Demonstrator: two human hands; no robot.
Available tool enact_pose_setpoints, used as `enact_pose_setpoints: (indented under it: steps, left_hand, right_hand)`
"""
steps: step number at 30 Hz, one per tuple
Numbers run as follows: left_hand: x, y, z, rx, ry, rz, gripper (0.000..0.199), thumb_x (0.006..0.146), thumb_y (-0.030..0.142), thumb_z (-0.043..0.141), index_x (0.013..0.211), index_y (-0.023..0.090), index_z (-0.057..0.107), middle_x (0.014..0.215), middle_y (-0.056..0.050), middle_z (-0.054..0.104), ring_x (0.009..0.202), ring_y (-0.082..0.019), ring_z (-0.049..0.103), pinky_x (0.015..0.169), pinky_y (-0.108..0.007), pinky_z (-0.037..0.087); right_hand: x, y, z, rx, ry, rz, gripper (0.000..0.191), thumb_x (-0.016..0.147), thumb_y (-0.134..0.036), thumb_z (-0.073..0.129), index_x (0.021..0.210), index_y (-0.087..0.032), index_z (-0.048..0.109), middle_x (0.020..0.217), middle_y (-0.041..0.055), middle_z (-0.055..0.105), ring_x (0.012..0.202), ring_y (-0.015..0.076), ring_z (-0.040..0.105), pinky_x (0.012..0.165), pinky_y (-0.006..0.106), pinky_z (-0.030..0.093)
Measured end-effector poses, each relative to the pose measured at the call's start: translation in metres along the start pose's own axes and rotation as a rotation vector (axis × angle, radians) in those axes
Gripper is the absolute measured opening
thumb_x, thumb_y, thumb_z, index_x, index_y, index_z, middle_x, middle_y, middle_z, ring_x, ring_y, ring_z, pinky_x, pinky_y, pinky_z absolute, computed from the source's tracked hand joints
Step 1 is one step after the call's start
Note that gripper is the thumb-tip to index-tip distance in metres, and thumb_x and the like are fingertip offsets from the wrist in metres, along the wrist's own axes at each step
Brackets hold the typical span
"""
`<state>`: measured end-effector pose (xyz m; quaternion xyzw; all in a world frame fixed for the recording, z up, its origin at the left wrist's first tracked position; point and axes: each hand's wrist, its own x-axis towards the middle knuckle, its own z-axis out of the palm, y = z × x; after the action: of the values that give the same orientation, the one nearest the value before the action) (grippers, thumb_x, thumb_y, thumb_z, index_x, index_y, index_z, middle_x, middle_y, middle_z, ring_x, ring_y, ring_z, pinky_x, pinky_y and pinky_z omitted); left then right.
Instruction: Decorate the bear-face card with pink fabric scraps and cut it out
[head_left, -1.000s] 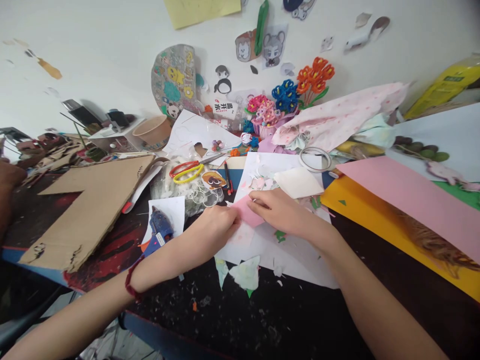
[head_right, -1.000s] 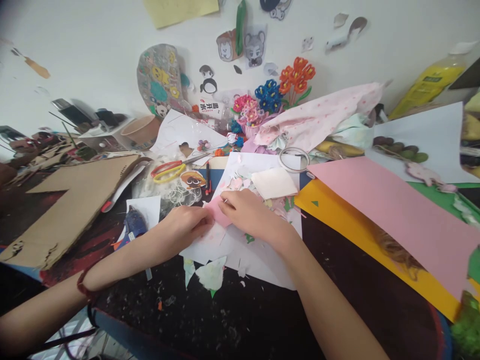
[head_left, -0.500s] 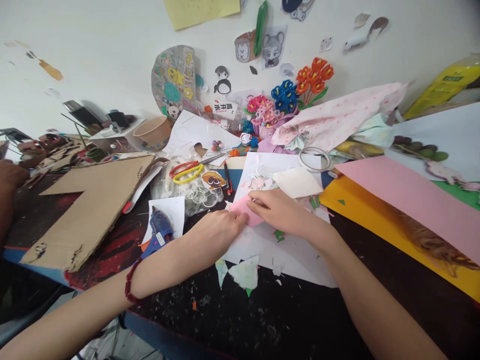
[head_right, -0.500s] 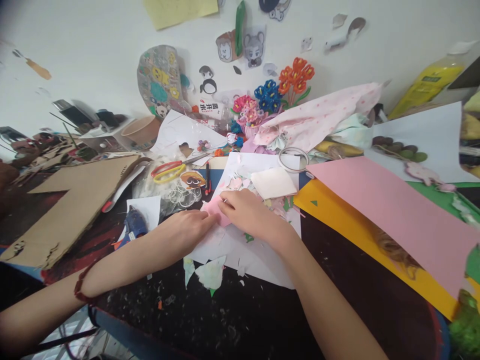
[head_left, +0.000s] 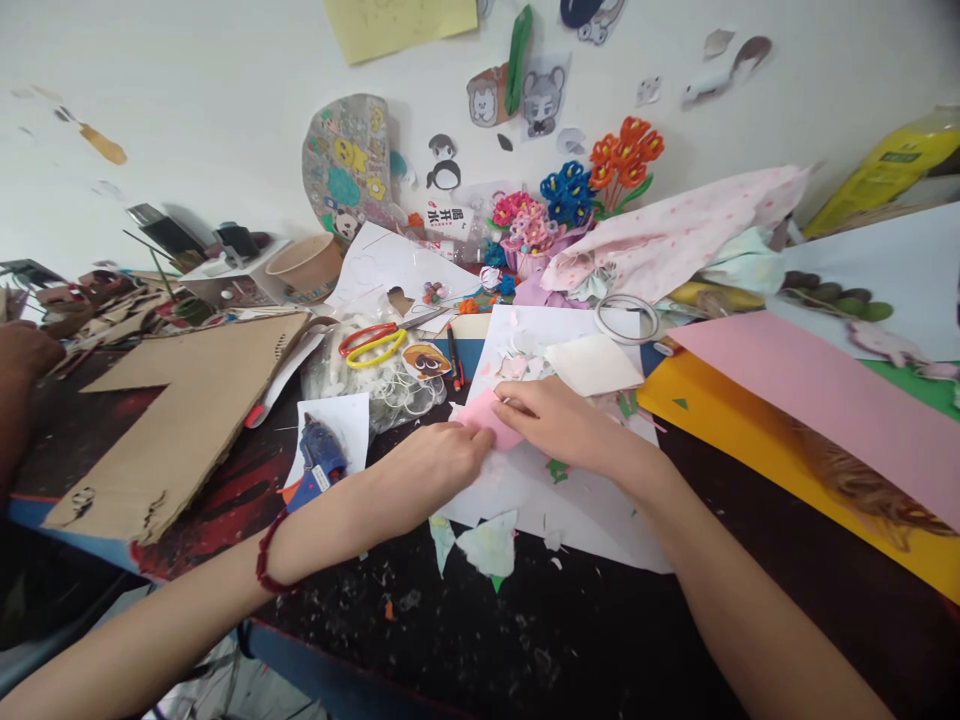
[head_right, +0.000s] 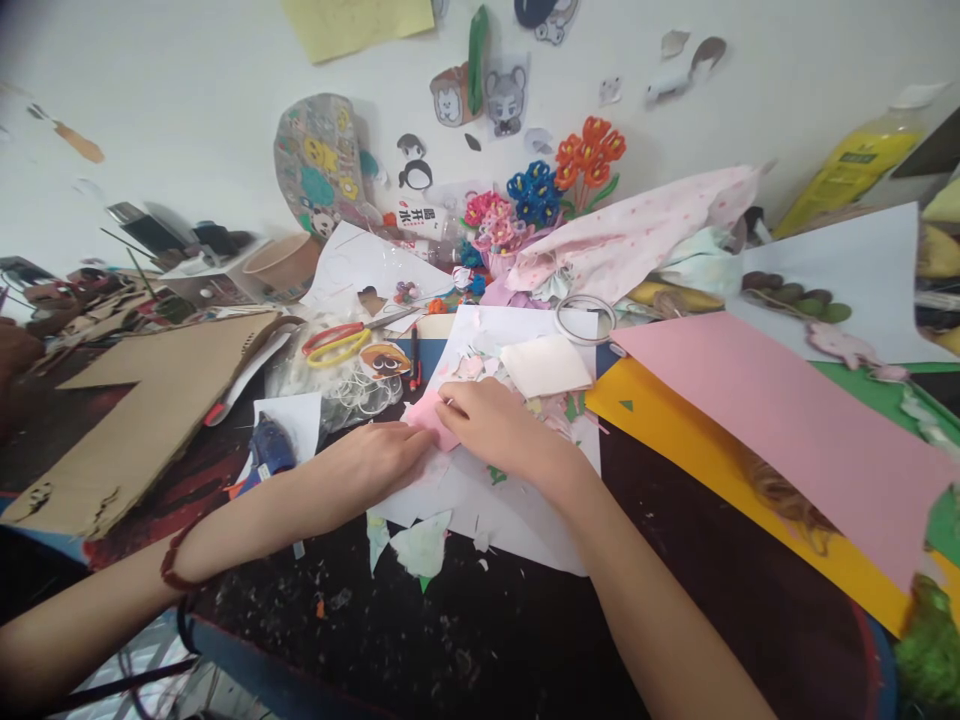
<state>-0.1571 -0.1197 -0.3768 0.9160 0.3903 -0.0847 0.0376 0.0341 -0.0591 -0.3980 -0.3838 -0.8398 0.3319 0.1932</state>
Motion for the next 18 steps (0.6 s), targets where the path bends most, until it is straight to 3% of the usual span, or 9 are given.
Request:
enact_pose_setpoints:
  steps: [6,18]
  left_hand:
    - [0.002,0.002,-0.01,-0.077,-0.077,-0.137,0.016,0.095,0.009,0.039,0.089,0.012,0.054,0.082,-0.008,0.063,0.068,-0.016,0.057,0.062,-0.031,0.039]
    - [-0.005,-0.012,0.002,-0.354,0.086,-0.218,0.022,0.096,0.021,0.042,0.075,0.019,0.042,0.06,0.006,0.038,0.053,-0.009,0.031,0.054,-0.027,0.025]
  right_hand:
    - [-0.001,0.0,-0.001,0.01,-0.003,-0.004,0.033,0.094,-0.024,0.042,0.065,-0.02,0.027,0.059,-0.0036,0.039,0.058,0.0103,0.036,0.055,0.032,0.02]
    - [-0.001,-0.002,-0.001,0.06,-0.012,0.023,0.036,0.095,-0.027,0.043,0.065,-0.02,0.025,0.057,-0.0045,0.035,0.056,0.0104,0.031,0.055,0.032,0.02]
